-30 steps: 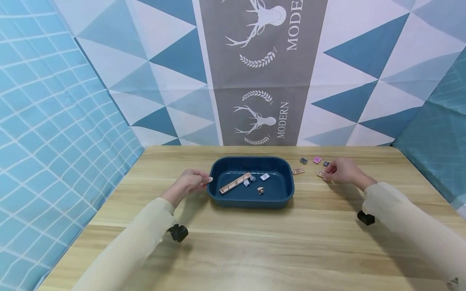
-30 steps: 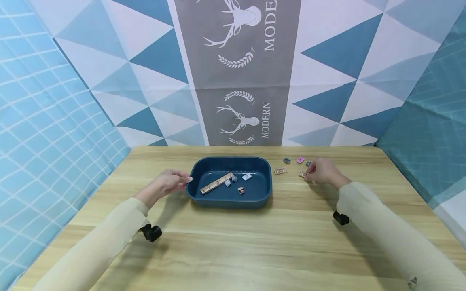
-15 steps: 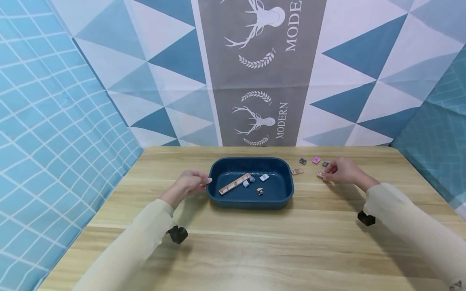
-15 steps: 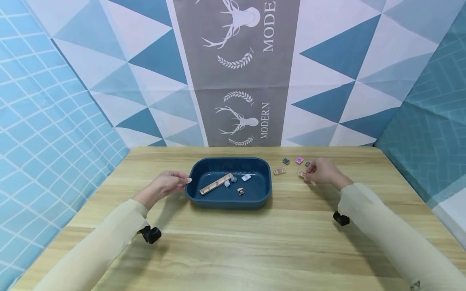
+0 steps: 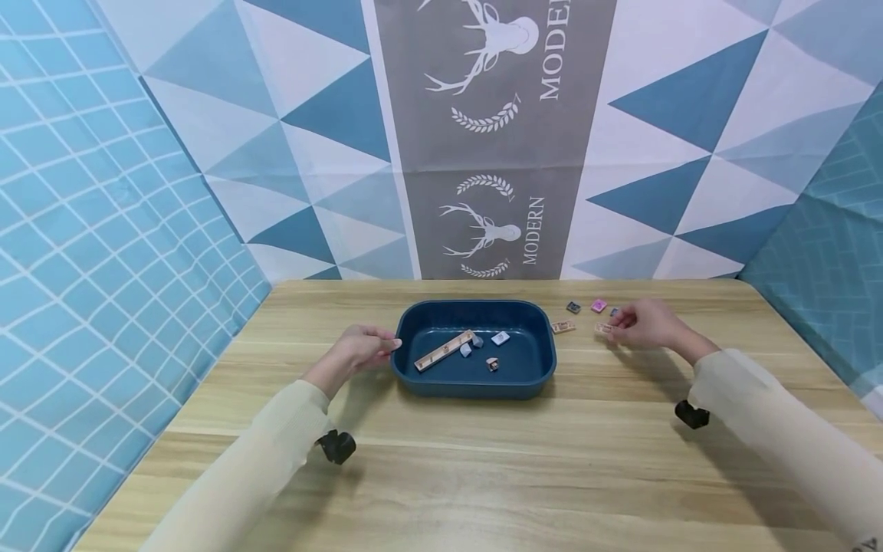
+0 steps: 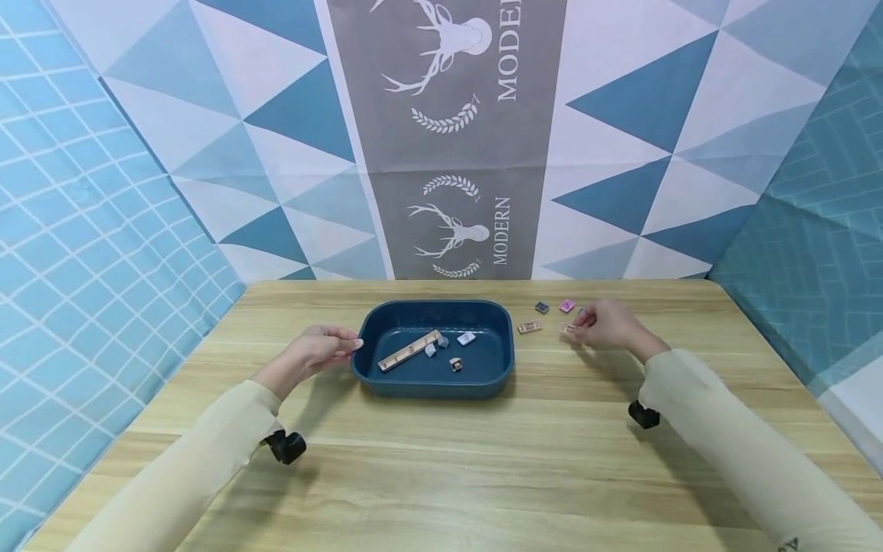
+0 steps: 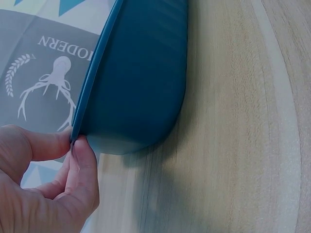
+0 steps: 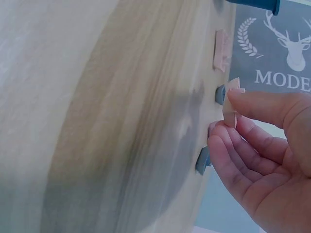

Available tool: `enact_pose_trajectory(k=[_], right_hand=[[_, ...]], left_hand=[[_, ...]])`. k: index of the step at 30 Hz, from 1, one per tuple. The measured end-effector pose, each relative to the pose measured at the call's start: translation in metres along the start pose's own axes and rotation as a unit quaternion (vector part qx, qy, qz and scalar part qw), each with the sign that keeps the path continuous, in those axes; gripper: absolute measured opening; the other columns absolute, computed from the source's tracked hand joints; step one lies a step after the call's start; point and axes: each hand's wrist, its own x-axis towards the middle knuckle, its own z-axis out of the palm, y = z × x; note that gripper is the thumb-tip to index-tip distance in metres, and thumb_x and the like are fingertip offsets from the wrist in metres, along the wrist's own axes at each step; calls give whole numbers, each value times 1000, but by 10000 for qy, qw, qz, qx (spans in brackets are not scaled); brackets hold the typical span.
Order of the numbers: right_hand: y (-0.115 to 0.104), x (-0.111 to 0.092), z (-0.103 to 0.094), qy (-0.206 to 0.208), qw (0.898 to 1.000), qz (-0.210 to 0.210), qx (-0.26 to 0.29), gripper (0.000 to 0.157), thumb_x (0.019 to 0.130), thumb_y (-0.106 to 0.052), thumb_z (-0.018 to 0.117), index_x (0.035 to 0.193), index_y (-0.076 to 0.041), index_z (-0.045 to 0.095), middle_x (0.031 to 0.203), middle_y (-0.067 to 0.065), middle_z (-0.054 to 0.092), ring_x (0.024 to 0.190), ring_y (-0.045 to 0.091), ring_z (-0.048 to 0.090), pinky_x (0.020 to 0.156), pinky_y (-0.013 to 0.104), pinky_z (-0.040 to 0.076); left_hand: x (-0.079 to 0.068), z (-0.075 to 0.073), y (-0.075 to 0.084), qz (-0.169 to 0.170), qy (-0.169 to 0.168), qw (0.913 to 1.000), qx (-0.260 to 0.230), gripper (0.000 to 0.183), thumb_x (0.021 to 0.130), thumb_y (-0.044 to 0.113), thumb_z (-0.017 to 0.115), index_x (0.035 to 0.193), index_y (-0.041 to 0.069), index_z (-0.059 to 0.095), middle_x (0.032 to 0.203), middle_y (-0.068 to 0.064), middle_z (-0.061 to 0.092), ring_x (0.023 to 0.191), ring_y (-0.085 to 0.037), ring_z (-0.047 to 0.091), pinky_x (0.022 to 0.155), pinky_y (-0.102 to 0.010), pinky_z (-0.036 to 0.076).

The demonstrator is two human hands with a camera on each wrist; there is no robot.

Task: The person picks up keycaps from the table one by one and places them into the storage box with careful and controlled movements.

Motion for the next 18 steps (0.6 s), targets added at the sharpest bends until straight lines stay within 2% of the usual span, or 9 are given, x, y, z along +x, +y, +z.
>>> enact_pose_trajectory(k=[11,18], right_hand=[[-6,0,1,19,9996,-220,148,24,84,-20,73,96,0,71,86,10,72,74,12,62,65,27,52],[-13,2,0,54,9998,-171,81,24,84,-20,73,97,-1,72,89,12,72,80,18,64,74,37,56]], left_hand=[[-2,1,-3,14,-21,9999,-138,33,92,7,63,121,-5,57,103,-8,58,81,-10,60,87,-27,58],[-3,0,-1,21,8,9999,-145,31,92,7,63,120,-5,58,105,-10,58,82,-12,61,88,-28,58]])
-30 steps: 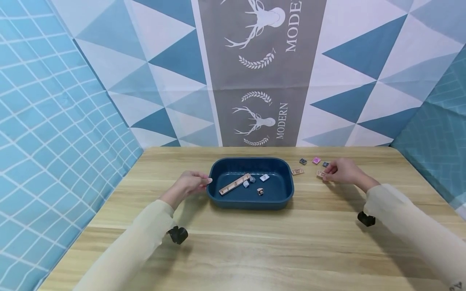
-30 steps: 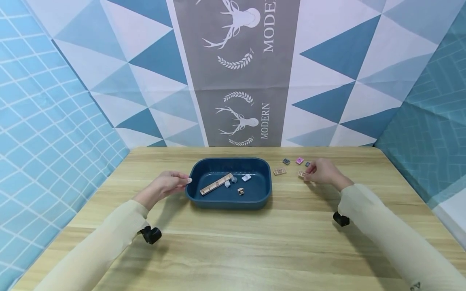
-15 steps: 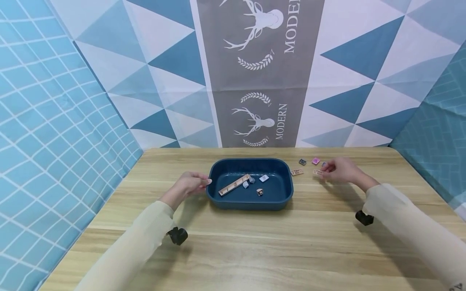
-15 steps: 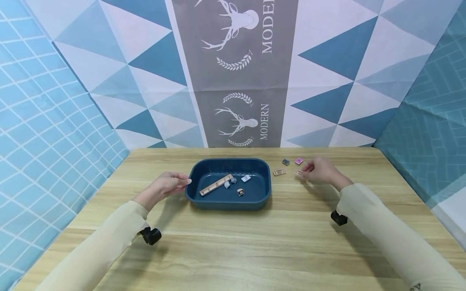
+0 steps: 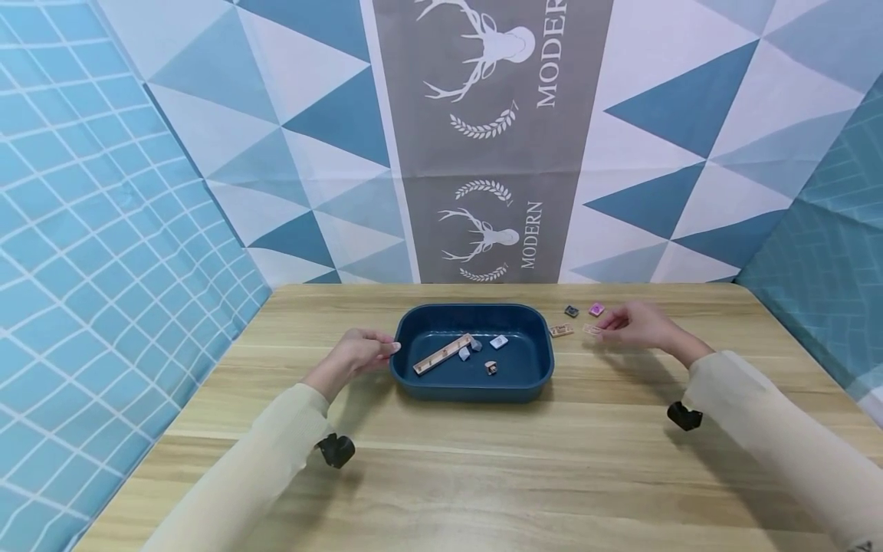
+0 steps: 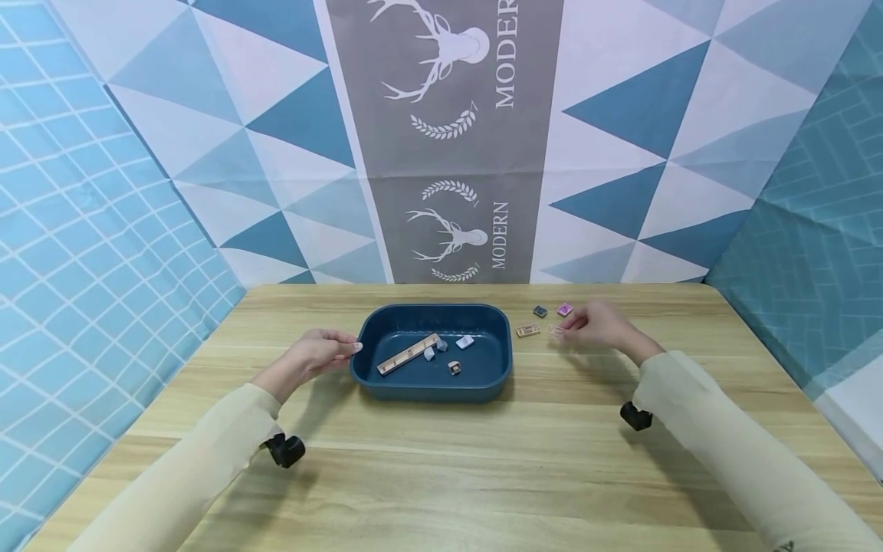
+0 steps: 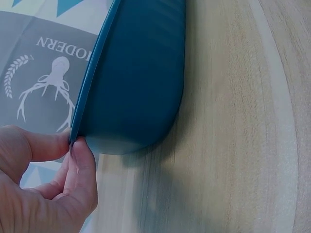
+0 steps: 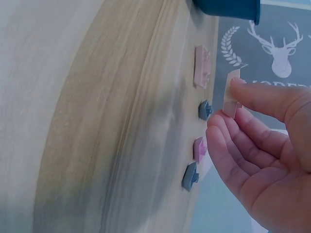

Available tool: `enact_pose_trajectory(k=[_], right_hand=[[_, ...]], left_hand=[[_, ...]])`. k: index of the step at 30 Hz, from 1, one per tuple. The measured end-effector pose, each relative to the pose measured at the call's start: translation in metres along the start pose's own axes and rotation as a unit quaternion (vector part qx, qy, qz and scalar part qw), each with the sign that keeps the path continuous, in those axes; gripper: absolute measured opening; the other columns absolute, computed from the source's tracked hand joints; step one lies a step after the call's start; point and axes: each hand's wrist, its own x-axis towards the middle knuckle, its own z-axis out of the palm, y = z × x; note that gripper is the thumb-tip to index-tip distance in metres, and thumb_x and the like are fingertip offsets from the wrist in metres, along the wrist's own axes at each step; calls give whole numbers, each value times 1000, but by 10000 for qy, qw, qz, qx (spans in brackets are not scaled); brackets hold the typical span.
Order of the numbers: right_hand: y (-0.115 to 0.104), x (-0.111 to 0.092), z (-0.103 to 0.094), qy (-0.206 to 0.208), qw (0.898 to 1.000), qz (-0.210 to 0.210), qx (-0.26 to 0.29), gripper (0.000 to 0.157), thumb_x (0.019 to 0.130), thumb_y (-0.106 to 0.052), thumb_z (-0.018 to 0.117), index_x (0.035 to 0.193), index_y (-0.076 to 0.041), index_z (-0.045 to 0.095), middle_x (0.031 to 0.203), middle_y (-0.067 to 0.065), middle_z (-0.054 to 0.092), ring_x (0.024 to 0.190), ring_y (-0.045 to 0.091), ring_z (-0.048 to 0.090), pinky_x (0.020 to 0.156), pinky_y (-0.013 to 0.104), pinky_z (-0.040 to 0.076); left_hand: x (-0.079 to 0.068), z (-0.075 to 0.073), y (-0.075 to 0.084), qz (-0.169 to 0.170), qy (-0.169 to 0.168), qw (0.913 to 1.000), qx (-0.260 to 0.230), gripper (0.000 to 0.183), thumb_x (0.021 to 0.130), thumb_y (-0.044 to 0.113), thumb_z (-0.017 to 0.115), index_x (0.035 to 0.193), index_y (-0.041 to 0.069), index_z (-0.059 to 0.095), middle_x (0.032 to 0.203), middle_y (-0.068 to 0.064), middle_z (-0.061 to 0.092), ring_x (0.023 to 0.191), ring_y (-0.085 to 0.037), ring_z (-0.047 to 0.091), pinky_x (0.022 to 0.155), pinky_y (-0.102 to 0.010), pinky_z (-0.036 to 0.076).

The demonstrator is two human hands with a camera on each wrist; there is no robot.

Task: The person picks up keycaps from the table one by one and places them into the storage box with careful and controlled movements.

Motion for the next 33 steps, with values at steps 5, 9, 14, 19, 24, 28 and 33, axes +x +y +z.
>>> enact_pose_trajectory(k=[5,9,14,19,24,28,33], right_hand=[[-4,1,-1,-101,9999,-33,104,19,84,-17,73,96,-2,72,88,10,70,79,16,61,69,29,54],[-8,1,-4,-189,9996,15,194,22,84,-18,73,97,-1,71,90,11,70,79,16,59,67,24,50],[-12,3,-7,-275,9993,-1,245,24,85,-20,73,98,0,70,89,11,69,78,16,58,65,24,50],[-15,4,-9,-288,9990,-164,294,22,85,-19,72,97,0,70,88,10,70,77,13,60,65,24,52],[-19,4,-13,-344,9983,-286,382,21,86,-18,71,96,0,70,87,10,70,75,14,62,63,23,54],[-22,4,-16,-404,9975,-417,399,18,86,-15,71,95,1,70,85,9,71,73,16,63,61,23,53],[-23,3,-19,-491,9968,-531,346,17,87,-14,70,96,0,69,85,7,70,73,13,62,62,23,53]], left_hand=[[2,1,0,45,32,10000,-27,30,93,6,62,120,-5,57,107,-11,56,84,-13,61,86,-27,58],[2,1,-1,39,66,10000,-18,29,92,7,62,118,-5,58,107,-10,57,84,-13,60,89,-28,58],[1,0,-3,36,71,10000,-28,30,93,7,61,119,-6,58,106,-11,59,85,-13,61,91,-30,57],[0,1,-4,71,85,9999,-39,30,93,7,61,120,-7,58,109,-15,62,83,-13,63,95,-34,55],[0,2,-4,64,65,10000,9,30,94,8,61,120,-5,59,113,-16,62,84,-13,63,100,-37,53],[0,2,-3,129,29,9999,-26,30,94,7,60,121,-6,58,107,-12,61,86,-13,62,90,-29,57],[0,2,-3,182,-6,9998,-74,32,93,6,61,122,-8,57,100,-7,59,86,-12,62,73,-18,58]])
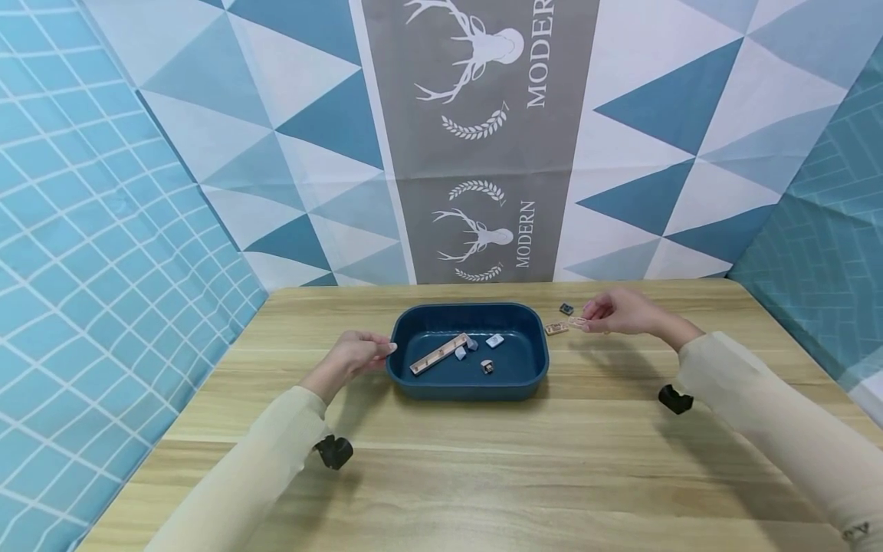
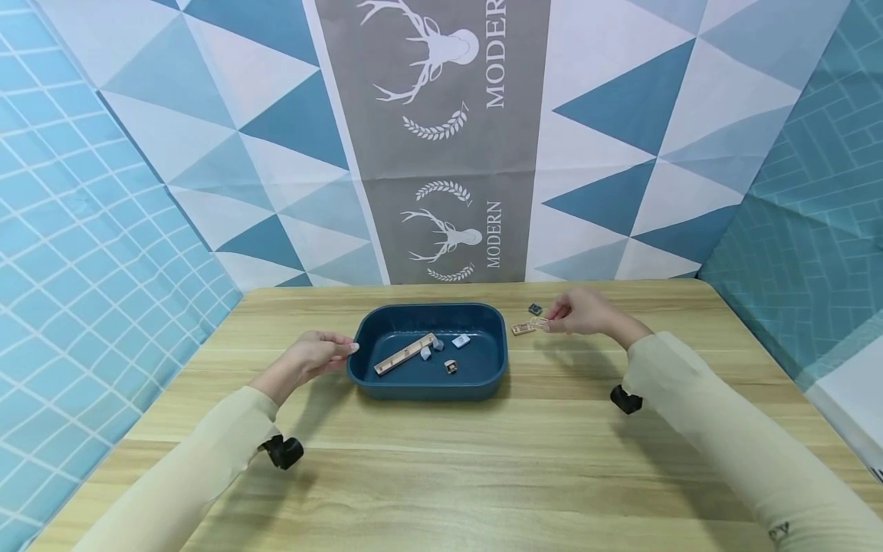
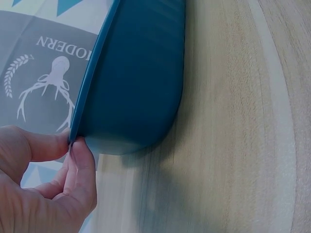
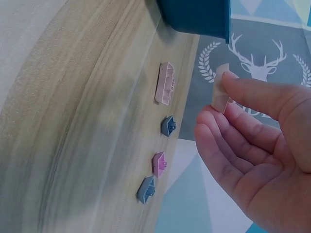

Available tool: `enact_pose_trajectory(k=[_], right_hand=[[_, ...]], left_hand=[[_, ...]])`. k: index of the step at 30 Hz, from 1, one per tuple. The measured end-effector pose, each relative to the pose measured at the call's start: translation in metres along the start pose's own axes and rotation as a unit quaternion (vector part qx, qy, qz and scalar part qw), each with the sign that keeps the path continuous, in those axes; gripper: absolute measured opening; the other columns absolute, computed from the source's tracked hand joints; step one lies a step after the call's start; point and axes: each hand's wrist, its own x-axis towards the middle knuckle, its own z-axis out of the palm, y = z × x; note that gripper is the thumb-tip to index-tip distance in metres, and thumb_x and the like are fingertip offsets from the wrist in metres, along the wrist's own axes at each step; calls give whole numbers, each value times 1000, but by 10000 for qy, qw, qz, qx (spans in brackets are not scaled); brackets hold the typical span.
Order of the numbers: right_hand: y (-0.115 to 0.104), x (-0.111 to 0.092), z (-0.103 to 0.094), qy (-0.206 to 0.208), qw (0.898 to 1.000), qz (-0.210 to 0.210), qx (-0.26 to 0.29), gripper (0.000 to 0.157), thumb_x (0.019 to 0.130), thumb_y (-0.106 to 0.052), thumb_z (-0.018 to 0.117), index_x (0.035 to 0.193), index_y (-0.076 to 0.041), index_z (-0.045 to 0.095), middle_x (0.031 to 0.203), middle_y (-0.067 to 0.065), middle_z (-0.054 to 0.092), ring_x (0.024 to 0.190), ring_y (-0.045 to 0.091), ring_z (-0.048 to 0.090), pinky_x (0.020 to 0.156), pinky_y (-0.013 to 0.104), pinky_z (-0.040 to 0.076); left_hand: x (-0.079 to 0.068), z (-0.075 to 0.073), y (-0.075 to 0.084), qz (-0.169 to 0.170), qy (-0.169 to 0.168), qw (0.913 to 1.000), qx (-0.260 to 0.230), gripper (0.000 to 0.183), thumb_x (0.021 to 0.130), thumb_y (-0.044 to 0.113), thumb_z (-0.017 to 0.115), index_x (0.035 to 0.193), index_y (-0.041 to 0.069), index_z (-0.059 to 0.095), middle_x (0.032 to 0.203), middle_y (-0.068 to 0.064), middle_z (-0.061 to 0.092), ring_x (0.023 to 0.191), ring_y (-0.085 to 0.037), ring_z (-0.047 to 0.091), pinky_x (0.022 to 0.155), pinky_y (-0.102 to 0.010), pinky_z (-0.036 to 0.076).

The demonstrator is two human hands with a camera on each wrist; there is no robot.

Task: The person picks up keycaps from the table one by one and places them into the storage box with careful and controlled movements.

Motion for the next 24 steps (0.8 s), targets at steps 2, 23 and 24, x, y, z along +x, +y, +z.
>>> enact_pose_trajectory(k=[2,23,24], right_hand=[[0,0,-1,-38,10000,2,8,17,87,-14,70,96,0,70,85,7,70,74,13,62,62,23,53],[-33,6,-16,-189,9988,-234,-394,15,86,-14,71,93,0,71,80,7,70,67,11,60,61,23,52],[-35,6,-17,-207,9987,-225,-420,15,86,-13,71,93,0,70,80,7,70,67,11,60,61,23,52]], left_hand=[[0,0,0,-8,1,10000,21,32,93,6,61,122,-8,57,100,-8,59,85,-11,62,74,-19,58],[2,-1,0,-57,15,9999,129,31,94,8,60,121,-5,58,111,-11,59,95,-16,61,83,-25,59],[2,-1,0,-51,17,9999,140,31,94,8,60,121,-5,58,111,-12,59,94,-16,61,83,-25,59]])
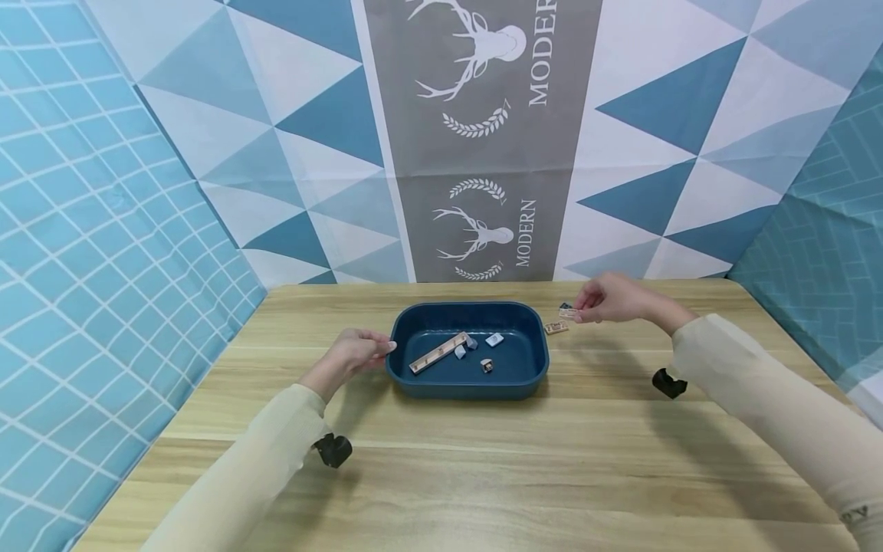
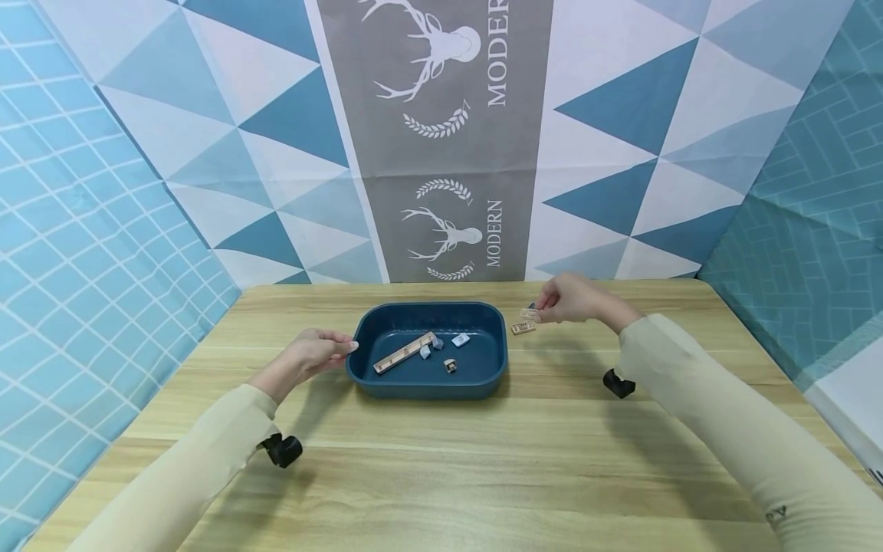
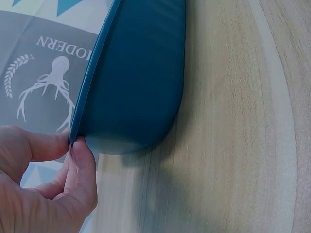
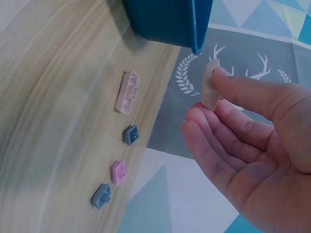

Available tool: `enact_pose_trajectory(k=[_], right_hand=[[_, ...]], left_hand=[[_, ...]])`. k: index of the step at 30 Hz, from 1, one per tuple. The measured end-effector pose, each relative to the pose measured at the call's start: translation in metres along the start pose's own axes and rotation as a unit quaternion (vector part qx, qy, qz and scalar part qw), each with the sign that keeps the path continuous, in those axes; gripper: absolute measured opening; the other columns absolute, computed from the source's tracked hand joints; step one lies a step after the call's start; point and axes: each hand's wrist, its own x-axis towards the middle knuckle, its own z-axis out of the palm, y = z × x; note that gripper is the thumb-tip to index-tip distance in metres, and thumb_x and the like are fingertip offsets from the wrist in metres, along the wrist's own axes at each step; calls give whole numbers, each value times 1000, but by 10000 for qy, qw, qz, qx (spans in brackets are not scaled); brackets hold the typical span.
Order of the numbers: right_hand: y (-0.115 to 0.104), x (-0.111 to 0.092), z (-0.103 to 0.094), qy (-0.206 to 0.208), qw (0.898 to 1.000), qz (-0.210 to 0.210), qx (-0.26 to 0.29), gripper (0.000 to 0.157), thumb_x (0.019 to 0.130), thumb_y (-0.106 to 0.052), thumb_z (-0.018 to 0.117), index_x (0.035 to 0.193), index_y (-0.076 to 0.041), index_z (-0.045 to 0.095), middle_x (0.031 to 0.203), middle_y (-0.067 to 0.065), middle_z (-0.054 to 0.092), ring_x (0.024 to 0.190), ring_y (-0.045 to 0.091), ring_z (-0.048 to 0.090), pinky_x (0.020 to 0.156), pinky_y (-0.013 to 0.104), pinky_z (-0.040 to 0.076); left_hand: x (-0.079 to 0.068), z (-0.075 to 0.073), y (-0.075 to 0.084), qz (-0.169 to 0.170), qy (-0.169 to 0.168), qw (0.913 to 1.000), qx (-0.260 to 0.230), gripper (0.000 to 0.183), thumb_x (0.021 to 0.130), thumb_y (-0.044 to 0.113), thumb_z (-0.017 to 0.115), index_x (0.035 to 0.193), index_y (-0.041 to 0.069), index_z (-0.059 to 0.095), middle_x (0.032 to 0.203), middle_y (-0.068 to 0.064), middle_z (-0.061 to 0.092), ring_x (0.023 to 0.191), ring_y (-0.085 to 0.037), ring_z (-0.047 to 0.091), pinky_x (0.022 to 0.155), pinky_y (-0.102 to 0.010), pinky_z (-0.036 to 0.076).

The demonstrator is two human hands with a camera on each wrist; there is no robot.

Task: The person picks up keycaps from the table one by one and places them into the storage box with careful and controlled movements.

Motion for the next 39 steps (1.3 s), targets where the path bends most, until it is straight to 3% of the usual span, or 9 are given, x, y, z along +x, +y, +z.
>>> enact_pose_trajectory(k=[9,18,27,39], right_hand=[[-16,10,-3,-129,9996,43,-259,15,87,-17,71,93,-4,70,82,5,69,70,12,59,64,26,52],[-30,20,0,-145,9982,-314,-491,13,86,-16,71,90,-4,71,82,5,71,71,10,63,67,28,55],[-45,25,-1,-154,9982,-295,-493,14,87,-16,71,92,-3,71,83,7,72,71,17,65,67,30,56],[-55,39,2,-218,9967,-390,-684,12,86,-15,71,91,-4,71,85,7,72,72,12,62,68,29,56]], left_hand=[[0,0,0,-37,19,10000,73,32,94,9,60,122,-5,58,114,-13,58,92,-14,60,95,-33,55],[-2,1,0,-47,-13,10000,49,32,94,8,60,122,-6,58,112,-13,59,92,-15,60,92,-31,57],[-3,1,1,-83,-20,9999,84,32,95,10,59,123,-4,57,124,-17,57,104,-19,60,100,-36,53],[-3,0,0,-32,-30,9999,128,31,95,10,58,123,-5,57,122,-15,56,101,-18,60,100,-35,53]])
